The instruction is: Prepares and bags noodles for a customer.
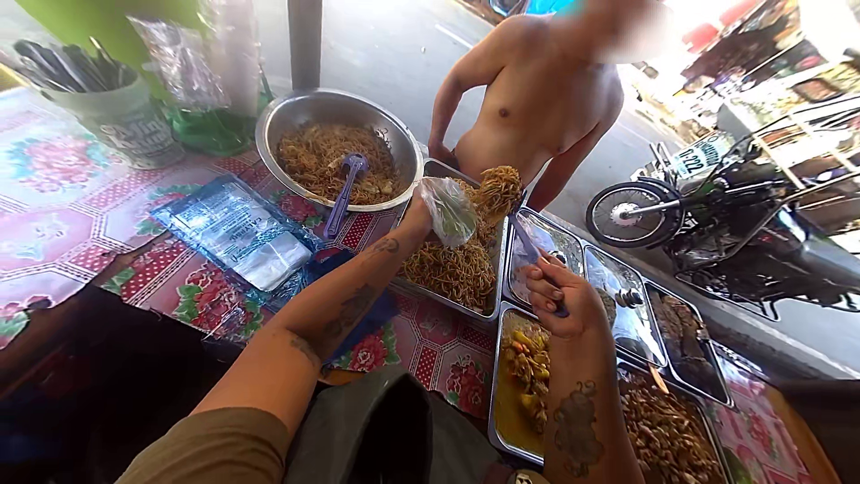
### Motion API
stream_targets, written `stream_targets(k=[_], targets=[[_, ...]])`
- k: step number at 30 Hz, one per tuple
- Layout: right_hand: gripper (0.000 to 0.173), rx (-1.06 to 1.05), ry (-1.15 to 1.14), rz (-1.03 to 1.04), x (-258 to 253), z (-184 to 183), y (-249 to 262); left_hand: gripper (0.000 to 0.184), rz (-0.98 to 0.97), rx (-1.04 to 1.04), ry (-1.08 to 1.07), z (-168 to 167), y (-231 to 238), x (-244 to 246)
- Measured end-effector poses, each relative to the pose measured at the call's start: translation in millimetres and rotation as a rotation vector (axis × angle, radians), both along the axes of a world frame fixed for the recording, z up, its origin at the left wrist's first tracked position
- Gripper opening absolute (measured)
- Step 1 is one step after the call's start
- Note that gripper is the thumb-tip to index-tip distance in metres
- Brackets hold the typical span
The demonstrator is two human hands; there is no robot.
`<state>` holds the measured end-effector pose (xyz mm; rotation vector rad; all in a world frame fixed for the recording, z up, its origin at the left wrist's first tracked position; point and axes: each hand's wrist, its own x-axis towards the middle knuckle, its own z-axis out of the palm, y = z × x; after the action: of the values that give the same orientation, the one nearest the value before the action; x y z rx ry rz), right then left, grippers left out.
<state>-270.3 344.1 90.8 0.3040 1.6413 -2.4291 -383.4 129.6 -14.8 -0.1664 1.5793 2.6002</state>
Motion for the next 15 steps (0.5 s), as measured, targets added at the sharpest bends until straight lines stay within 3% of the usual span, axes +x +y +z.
stream_targets(k=[3,5,11,15], targets=[[0.028,0.11,0.037,0.027,11,9,-8,0.055,-0.004,-0.018,0.018,-1,8,-11],[0.034,0.307,0.079,0.054,19,8,-19,0.054,-0.012,-0.002,0.033,4,12,-14],[0.045,1.326,0.334,0.191,31,-5,-39,0.051,-0.026,0.014,0.063,3,19,-23],[0.044,1.445,0.406,0.095,24,11,-26,0.049,-0.029,0.008,0.028,-9,15,-21]])
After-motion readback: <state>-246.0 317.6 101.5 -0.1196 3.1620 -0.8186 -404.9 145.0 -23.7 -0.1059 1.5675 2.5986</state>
